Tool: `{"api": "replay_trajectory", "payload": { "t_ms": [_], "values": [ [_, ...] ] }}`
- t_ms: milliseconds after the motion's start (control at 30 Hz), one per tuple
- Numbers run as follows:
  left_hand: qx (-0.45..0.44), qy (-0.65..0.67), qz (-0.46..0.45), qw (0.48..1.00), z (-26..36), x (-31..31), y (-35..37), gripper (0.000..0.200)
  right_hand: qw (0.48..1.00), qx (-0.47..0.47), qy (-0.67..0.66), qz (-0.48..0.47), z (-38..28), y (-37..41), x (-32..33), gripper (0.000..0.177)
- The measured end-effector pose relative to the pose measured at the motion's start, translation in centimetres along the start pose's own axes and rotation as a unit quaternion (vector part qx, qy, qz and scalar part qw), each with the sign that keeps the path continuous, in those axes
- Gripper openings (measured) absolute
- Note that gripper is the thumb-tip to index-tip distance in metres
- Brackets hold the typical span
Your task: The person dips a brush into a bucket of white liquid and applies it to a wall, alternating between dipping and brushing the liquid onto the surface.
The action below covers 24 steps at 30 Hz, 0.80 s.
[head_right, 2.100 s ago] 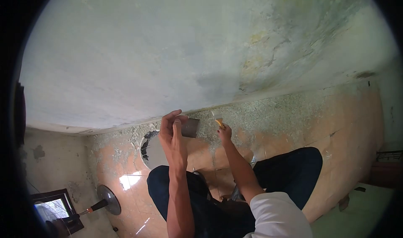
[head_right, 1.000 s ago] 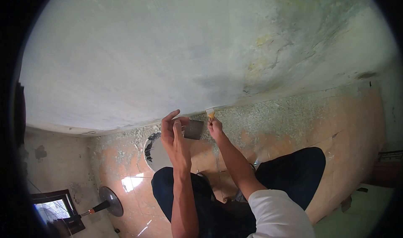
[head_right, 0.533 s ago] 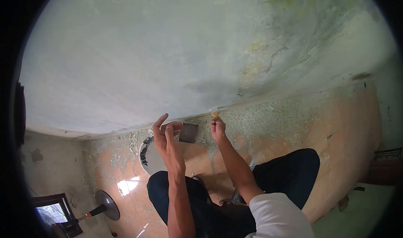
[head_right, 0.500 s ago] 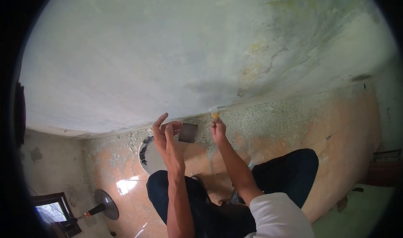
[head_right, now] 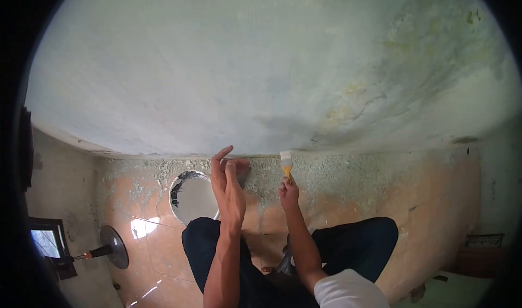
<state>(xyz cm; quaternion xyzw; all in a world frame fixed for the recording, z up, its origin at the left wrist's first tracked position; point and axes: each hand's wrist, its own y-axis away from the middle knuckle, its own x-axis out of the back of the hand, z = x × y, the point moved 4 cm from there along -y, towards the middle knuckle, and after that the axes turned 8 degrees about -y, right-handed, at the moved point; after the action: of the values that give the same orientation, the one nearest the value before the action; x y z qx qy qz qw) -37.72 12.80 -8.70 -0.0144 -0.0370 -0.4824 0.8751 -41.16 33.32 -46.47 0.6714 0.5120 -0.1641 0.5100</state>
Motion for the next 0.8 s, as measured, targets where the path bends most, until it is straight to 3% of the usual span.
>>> {"api": "replay_trajectory", "payload": {
  "t_ms": [100, 167, 200, 267, 367, 567, 633, 800],
  "values": [
    [0.014, 0.010, -0.006, 1.000, -0.6, -0.2, 1.0, 0.035, 0.994, -0.062, -0.006, 0.085, 0.1, -0.9, 4.8, 0.008],
    [0.000, -0.007, -0.027, 1.000, 0.3, -0.1, 1.0, 0.039, 0.978, -0.129, 0.014, 0.162, 0.4, -6.8, 6.2, 0.010],
    [-0.003, -0.019, -0.019, 1.000, 0.4, 0.0, 1.1, 0.039, 0.979, -0.128, 0.012, 0.158, -0.3, -8.6, 4.4, 0.010],
    [-0.013, -0.019, -0.010, 1.000, 0.8, 0.5, 0.5, 0.038, 0.994, -0.066, -0.070, 0.047, -2.1, -10.6, 0.7, 0.015],
    [-0.018, -0.004, 0.009, 1.000, 0.0, 1.0, 0.2, 0.036, 0.997, -0.048, 0.030, 0.050, -4.4, -4.8, -3.3, 0.017],
    [-0.039, 0.010, 0.018, 0.999, -0.1, 0.5, 0.2, 0.034, 0.999, -0.032, 0.001, 0.012, -9.4, 4.9, -14.5, 0.015],
    [-0.037, 0.012, 0.009, 0.999, -0.3, 0.8, 0.3, 0.036, 0.999, 0.032, -0.019, -0.006, -11.7, 9.9, -21.1, 0.020],
    [-0.054, 0.024, 0.045, 0.997, 0.5, 2.2, 0.4, 0.035, 0.987, 0.131, 0.014, -0.091, -16.4, 21.5, -29.3, 0.026]
  ]
}}
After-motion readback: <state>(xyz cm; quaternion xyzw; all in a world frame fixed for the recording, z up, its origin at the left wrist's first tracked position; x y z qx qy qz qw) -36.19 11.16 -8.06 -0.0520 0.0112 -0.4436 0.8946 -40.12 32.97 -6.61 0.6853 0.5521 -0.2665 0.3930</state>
